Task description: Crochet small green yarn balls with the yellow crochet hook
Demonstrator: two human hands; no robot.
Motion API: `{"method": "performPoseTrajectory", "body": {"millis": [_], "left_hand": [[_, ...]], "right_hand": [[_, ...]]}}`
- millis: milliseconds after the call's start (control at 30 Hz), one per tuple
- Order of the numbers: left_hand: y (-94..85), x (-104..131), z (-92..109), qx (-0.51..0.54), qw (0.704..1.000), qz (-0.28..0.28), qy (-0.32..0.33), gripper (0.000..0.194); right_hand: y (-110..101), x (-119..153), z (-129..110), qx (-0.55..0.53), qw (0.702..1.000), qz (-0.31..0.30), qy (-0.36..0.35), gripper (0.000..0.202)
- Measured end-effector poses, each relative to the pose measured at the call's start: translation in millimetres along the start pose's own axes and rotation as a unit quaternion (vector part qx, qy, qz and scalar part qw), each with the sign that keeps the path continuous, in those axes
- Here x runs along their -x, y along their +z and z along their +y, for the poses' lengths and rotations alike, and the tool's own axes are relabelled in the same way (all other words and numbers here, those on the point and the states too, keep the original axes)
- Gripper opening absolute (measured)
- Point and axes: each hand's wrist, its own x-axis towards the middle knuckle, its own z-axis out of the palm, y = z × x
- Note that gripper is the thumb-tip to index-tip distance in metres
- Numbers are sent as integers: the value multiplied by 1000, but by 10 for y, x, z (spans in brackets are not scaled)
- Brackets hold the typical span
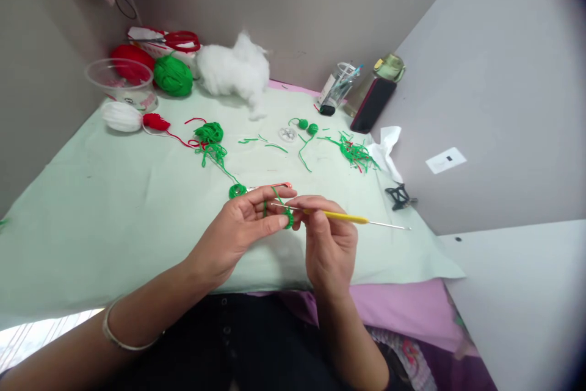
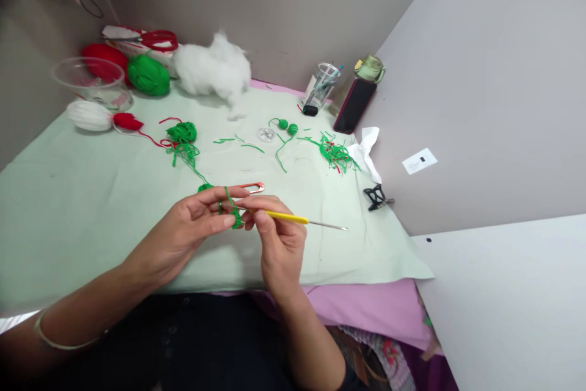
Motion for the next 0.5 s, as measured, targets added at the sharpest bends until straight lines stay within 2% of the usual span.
{"method": "performPoseTrajectory", "body": {"millis": [133, 333, 500], "left_hand": [[-10, 17, 15, -20, 1000, 16, -5, 42], [-33, 32, 37, -54, 998, 20, -1, 39], [-54, 41, 57, -82, 996, 25, 12, 38]], "right_hand": [[-12, -12, -12, -28, 999, 12, 13, 16], [-22, -70, -57, -89, 994, 13, 58, 18], [-62, -27, -95, -22, 1000, -6, 12, 22]]}}
